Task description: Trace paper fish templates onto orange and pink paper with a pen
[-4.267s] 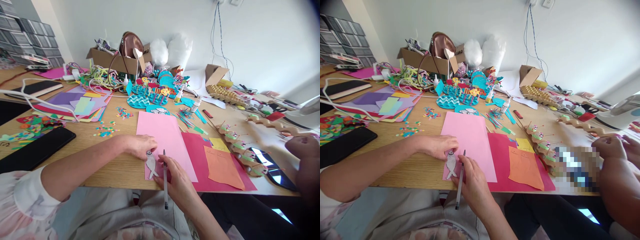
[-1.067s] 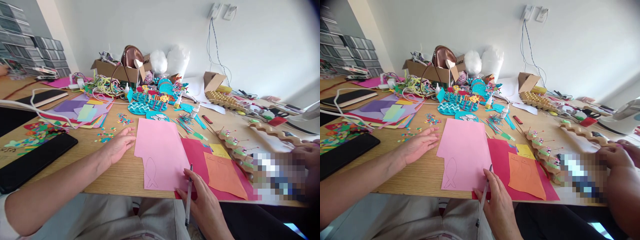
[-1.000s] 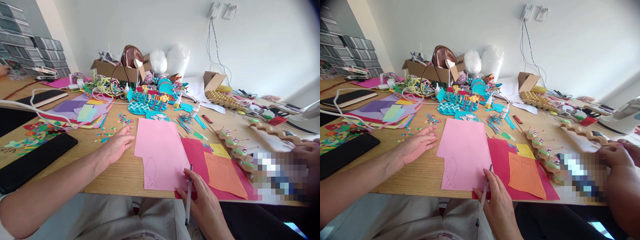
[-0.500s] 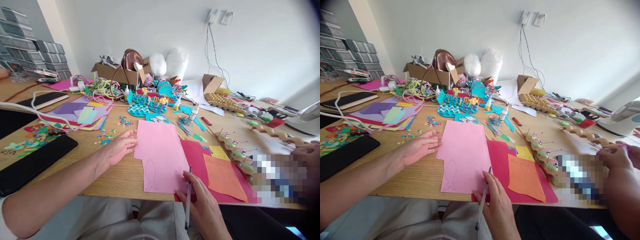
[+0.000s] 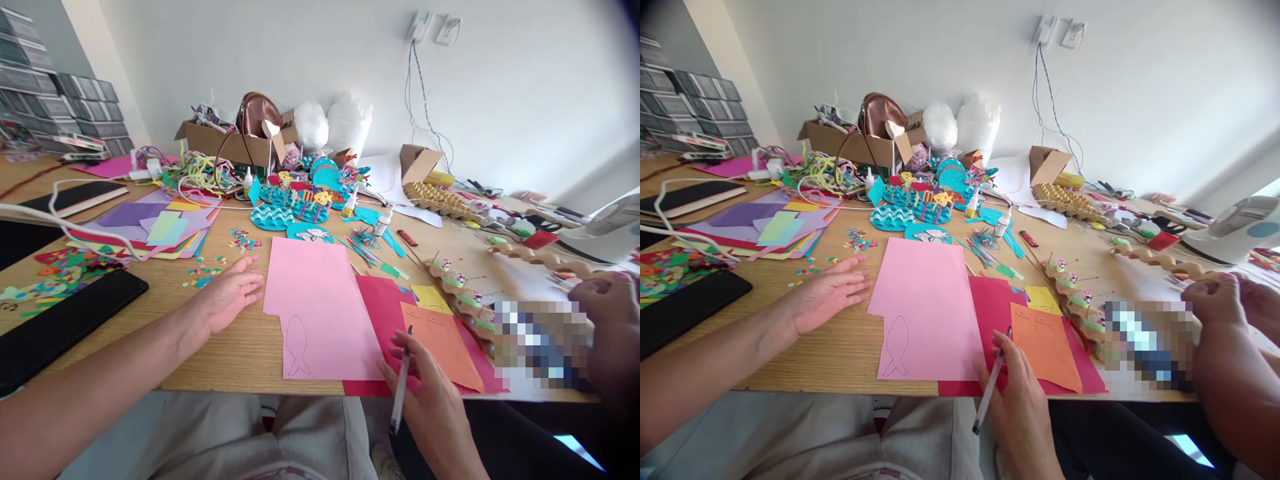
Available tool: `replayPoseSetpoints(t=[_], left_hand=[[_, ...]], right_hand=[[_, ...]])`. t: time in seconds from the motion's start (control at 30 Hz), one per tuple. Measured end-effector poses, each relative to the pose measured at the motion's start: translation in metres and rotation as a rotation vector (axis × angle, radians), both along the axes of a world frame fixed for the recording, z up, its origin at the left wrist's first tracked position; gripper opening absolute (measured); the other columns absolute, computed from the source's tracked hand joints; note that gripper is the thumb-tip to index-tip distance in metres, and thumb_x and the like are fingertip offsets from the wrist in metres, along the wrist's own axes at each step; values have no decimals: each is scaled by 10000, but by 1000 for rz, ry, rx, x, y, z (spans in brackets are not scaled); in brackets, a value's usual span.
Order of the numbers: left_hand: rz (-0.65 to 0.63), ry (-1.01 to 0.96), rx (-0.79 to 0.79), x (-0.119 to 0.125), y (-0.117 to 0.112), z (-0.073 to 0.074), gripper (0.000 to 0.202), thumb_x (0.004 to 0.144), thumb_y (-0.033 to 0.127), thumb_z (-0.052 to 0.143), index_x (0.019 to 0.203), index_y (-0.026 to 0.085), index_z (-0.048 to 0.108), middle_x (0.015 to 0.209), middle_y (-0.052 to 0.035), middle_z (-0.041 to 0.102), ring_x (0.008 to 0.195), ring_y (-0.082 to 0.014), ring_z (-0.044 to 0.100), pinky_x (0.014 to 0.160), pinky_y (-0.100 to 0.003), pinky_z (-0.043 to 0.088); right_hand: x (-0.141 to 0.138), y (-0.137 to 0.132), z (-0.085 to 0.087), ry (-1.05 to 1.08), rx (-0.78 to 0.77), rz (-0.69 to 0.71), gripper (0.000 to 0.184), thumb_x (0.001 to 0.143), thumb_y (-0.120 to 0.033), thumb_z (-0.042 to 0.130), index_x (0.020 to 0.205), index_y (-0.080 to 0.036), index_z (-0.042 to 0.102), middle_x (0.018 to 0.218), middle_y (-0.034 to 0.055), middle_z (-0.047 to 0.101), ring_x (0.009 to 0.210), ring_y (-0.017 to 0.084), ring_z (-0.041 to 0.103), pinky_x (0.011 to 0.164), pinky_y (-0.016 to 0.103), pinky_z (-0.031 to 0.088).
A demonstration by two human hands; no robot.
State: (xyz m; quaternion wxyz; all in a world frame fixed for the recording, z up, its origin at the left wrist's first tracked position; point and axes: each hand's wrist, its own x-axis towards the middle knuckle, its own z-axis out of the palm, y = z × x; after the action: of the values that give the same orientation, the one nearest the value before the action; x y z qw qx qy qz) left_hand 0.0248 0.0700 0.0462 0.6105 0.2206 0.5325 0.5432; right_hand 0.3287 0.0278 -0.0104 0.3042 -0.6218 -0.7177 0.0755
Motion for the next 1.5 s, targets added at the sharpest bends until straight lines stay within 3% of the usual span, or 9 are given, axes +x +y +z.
replayPoseSetpoints(t=[0.1,0.23,0.37,0.43,0.77,0.93,1.2,1.33,1.5], left_hand=[[-125,193,93,3,-7,-5,430,737,146,574,1155,207,490,1160,-95,533,1073,-219,527,942,-379,388],[-509,703,385,15,-28,-16,364,723,138,577,1079,218,566,1133,-80,586,1077,-234,527,952,-382,389],[-797,1180,662,30,-52,-26,549,687,166,662,1208,236,507,1274,-94,499,1196,-269,426,1033,-427,317],[-851,1330,715,35,-60,-31,625,680,203,696,1258,232,460,1313,-114,452,1221,-290,394,1027,-449,327],[-805,1543,731,45,-69,-38,570,742,235,661,1263,227,430,1301,-126,446,1200,-300,414,997,-465,375],[-795,1609,759,48,-73,-39,569,740,216,663,1261,196,435,1307,-146,441,1197,-310,419,985,-450,396],[-804,1606,773,46,-71,-36,520,757,227,650,1241,202,463,1271,-124,486,1157,-285,465,974,-424,409],[-745,1698,772,34,-42,-9,480,794,203,593,1254,169,461,1249,-128,515,1145,-269,480,981,-399,393],[-721,1739,663,20,40,29,354,829,172,518,1183,152,519,1238,-89,537,1154,-212,481,984,-314,368]], right_hand=[[4,-2,4,-6,-20,-8,357,793,-388,510,1108,-220,519,1002,83,664,855,220,665,702,323,540],[3,-6,4,-16,-69,33,354,810,-374,502,1136,-234,504,1040,73,650,875,205,654,709,309,536],[1,-1,3,-27,-67,-40,371,799,-410,487,1113,-211,505,1050,98,641,897,235,644,739,362,523],[1,5,2,-23,-66,-39,388,789,-414,485,1114,-204,505,1051,107,635,884,242,644,711,365,523],[-2,18,0,-82,-37,-38,389,774,-417,487,1100,-205,512,1024,99,637,759,231,643,596,347,505],[-6,17,0,-86,-57,-31,393,800,-400,463,1136,-199,497,1064,109,626,864,245,637,644,360,513],[0,21,-2,-90,-18,42,373,832,-363,473,1166,-197,476,1061,105,612,861,220,636,673,341,533],[13,11,-4,-148,115,205,385,845,-367,508,1192,-207,460,1061,99,623,908,201,642,732,306,546],[21,6,-12,-282,201,383,432,818,-393,562,1199,-207,479,1068,95,653,963,215,645,758,299,561]])
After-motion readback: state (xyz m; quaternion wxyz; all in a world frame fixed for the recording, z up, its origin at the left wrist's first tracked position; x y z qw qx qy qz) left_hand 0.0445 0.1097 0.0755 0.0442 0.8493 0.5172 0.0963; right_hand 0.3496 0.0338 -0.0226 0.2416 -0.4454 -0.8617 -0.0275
